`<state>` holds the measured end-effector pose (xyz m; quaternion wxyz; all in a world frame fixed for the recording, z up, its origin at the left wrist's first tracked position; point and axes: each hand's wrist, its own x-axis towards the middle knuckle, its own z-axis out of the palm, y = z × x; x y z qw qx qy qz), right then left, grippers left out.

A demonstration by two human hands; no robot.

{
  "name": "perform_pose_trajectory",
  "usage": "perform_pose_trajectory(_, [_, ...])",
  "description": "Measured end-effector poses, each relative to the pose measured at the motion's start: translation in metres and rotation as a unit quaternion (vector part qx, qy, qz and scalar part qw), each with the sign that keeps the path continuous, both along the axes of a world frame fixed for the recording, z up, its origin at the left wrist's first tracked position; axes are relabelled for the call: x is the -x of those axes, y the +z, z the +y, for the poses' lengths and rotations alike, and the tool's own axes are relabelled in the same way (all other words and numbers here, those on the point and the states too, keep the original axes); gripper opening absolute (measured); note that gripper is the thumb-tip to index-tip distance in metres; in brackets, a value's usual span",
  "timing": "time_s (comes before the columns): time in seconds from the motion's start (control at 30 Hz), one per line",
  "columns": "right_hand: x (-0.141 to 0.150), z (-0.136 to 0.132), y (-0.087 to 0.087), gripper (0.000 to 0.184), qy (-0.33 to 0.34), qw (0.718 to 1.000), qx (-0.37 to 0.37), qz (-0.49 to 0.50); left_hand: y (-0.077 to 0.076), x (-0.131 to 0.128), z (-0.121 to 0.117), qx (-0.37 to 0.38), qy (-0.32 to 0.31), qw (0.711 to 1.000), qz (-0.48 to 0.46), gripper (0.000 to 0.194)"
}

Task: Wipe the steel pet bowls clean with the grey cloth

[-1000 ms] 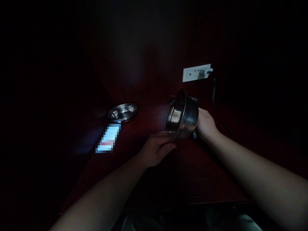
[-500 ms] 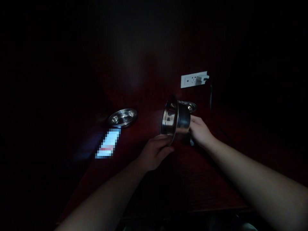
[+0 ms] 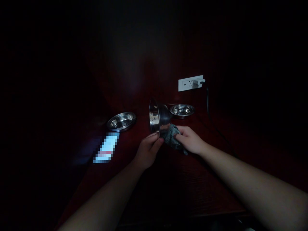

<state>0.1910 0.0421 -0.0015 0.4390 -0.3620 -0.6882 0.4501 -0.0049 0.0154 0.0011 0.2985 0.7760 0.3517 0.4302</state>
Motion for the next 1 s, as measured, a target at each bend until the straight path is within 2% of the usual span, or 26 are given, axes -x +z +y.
perform_pose_trajectory(0.37, [0.000, -0.001, 0.000, 0.012, -0.009, 1.000, -0.001, 0.003, -0.004, 0.002, 0.004, 0.003, 0.018, 1.000, 0.013, 0.032])
perform_pose_trajectory(0.63, [0.002, -0.005, 0.005, 0.010, -0.023, 0.999, 0.006, 0.035, -0.007, 0.003, 0.007, 0.015, 0.083, 0.995, 0.062, 0.037])
perform_pose_trajectory(0.8, [0.001, -0.007, 0.009, 0.011, -0.054, 0.996, -0.048, 0.053, -0.007, 0.002, 0.008, 0.000, 0.085, 0.993, 0.082, 0.036])
perform_pose_trajectory(1.0, [-0.001, -0.010, 0.015, 0.009, -0.135, 0.981, -0.135, 0.041, -0.004, 0.002, 0.005, -0.005, 0.075, 0.992, 0.105, 0.036])
